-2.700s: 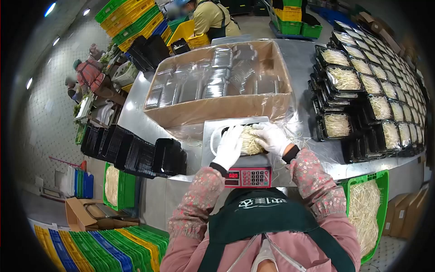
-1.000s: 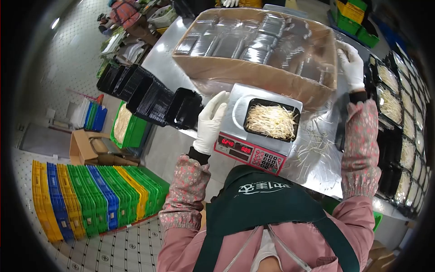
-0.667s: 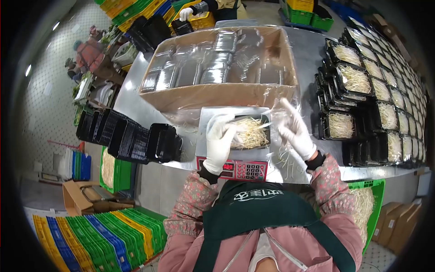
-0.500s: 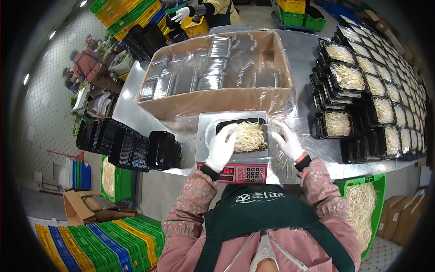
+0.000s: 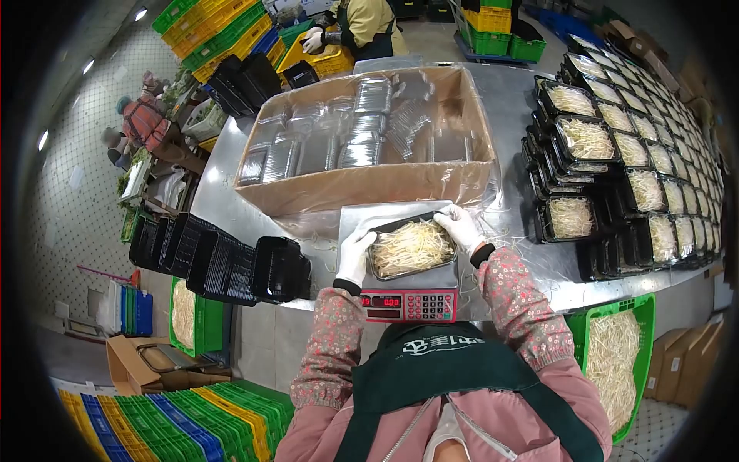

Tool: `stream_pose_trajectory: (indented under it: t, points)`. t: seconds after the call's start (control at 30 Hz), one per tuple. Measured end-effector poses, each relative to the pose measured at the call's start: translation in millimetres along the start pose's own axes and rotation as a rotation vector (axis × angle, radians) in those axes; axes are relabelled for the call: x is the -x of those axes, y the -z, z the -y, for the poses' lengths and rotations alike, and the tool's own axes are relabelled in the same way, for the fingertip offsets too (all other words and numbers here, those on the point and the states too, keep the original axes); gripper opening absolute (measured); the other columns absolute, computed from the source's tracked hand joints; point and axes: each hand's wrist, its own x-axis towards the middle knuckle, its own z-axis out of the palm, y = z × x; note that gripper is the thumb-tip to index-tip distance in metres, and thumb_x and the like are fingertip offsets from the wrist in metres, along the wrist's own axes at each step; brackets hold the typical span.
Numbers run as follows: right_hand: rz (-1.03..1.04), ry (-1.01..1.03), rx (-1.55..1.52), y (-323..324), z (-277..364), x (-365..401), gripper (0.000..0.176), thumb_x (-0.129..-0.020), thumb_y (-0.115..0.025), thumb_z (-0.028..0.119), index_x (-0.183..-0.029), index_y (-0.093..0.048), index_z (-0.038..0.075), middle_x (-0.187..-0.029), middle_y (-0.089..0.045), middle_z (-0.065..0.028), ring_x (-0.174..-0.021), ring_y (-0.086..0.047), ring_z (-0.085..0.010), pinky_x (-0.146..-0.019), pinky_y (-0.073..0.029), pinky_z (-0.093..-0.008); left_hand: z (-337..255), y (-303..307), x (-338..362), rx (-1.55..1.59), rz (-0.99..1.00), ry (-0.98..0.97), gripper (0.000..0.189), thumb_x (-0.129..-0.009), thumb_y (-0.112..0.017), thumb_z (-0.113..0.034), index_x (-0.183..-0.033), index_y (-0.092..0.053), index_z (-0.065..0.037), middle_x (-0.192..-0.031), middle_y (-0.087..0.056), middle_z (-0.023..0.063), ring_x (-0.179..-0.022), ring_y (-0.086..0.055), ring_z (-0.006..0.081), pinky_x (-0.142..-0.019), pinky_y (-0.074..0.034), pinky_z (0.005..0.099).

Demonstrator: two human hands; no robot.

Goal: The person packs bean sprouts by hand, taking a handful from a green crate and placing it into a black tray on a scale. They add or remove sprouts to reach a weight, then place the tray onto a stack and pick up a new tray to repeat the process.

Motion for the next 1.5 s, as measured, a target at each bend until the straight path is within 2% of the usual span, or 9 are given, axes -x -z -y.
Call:
stream_pose_trajectory:
  t: [0.27, 0.37, 0.77, 0.93, 1.0, 1.07, 1.17, 1.33, 1.5]
  points:
    - [-0.016, -0.005, -0.035, 2, 15, 10, 0.022, -0.091, -0.070, 0.021, -0.096, -0.063, 0.001, -0.083, -0.064, -0.0010, -0.079, -0.057, -0.0082, -0.076, -0.047, -0.0251, 13, 3, 1, -0.276, -0.140, -0.160, 0.026, -0.086, -0.074, -0.015, -0.106, -0.069, 0.001, -0.101, -0.069, 0.0057, -0.090, -0.064, 0.0149, -0.084, -0.049, 0.0282]
    - [0.139, -0.366, 0.115, 22, 89, 57, 0.039, -0.090, -0.072, 0.033, -0.104, -0.049, 0.006, -0.084, -0.063, -0.0062, -0.057, -0.059, -0.0108, -0.049, -0.049, -0.0253, -19, -7, 50, -0.302, -0.153, 0.079, 0.036, -0.089, -0.072, -0.014, -0.119, -0.059, 0.001, -0.105, -0.067, 0.0088, -0.090, -0.065, 0.0155, -0.071, -0.056, 0.0288]
    - [0.098, -0.353, -0.332, 32, 75, 132, 0.026, -0.088, -0.069, 0.004, -0.085, -0.044, 0.009, -0.066, -0.064, -0.0096, -0.052, -0.067, -0.0172, -0.038, -0.050, -0.0253, -18, -41, 81, 0.034, 0.094, 0.080, 0.012, -0.085, -0.062, 0.004, -0.091, -0.053, -0.003, -0.090, -0.060, 0.0083, -0.073, -0.065, 0.0197, -0.065, -0.061, 0.0367]
    - [-0.033, 0.174, 0.201, 82, 107, 146, 0.036, -0.086, -0.073, 0.015, -0.117, -0.059, 0.005, -0.091, -0.063, -0.0019, -0.094, -0.059, -0.0111, -0.083, -0.049, -0.0284, -39, -82, 71, -0.198, 0.334, 0.151, 0.018, -0.082, -0.063, 0.006, -0.089, -0.051, -0.006, -0.087, -0.064, 0.0108, -0.073, -0.067, 0.0174, -0.055, -0.060, 0.0291]
    - [0.138, 0.069, 0.153, 95, 103, 152, 0.032, -0.086, -0.074, 0.012, -0.115, -0.063, 0.005, -0.086, -0.059, 0.0020, -0.083, -0.053, -0.0078, -0.076, -0.046, -0.0241, -30, -114, 75, -0.176, 0.429, 0.207, 0.023, -0.082, -0.064, 0.007, -0.100, -0.054, -0.003, -0.073, -0.049, -0.0004, -0.063, -0.057, 0.0110, -0.052, -0.060, 0.0300]
    - [0.165, -0.042, -0.136, 111, 94, 164, 0.028, -0.086, -0.074, 0.010, -0.112, -0.063, 0.003, -0.085, -0.059, 0.0044, -0.081, -0.052, -0.0047, -0.075, -0.045, -0.0220, -45, -147, 84, -0.322, 0.578, 0.275, 0.068, -0.086, -0.062, 0.004, -0.148, -0.033, 0.002, -0.074, -0.044, -0.0034, -0.058, -0.046, 0.0052, -0.058, -0.058, 0.0239]
    - [0.151, -0.036, -0.152, 130, 91, 185, 0.020, -0.087, -0.074, 0.008, -0.103, -0.065, 0.002, -0.081, -0.056, 0.0068, -0.076, -0.050, -0.0028, -0.070, -0.044, -0.0209, -9, -167, 71, -0.477, 0.735, 0.043, 0.049, -0.093, -0.060, -0.002, -0.139, -0.045, 0.004, -0.090, -0.062, 0.0017, -0.071, -0.056, 0.0039, -0.068, -0.050, 0.0188]
    - [-0.152, 0.005, -0.142, 160, 81, 205, 0.019, -0.086, -0.073, 0.006, -0.103, -0.065, 0.002, -0.080, -0.059, 0.0063, -0.071, -0.052, -0.0022, -0.066, -0.044, -0.0193, 23, -194, 70, -0.652, 0.561, -0.167, 0.019, -0.095, -0.065, -0.014, -0.102, -0.072, 0.001, -0.075, -0.068, 0.0018, -0.060, -0.057, 0.0043, -0.052, -0.044, 0.0229]
    - [-0.932, 0.319, -0.348, 221, 54, 175, 0.016, -0.089, -0.066, 0.002, -0.102, -0.058, 0.003, -0.079, -0.062, 0.0029, -0.071, -0.056, -0.0025, -0.067, -0.047, -0.0191, 16, -195, 67, -0.622, 0.550, -0.015, 0.026, -0.100, -0.057, -0.019, -0.093, -0.070, 0.003, -0.065, -0.060, 0.0012, -0.059, -0.056, 0.0083, -0.060, -0.047, 0.0235]
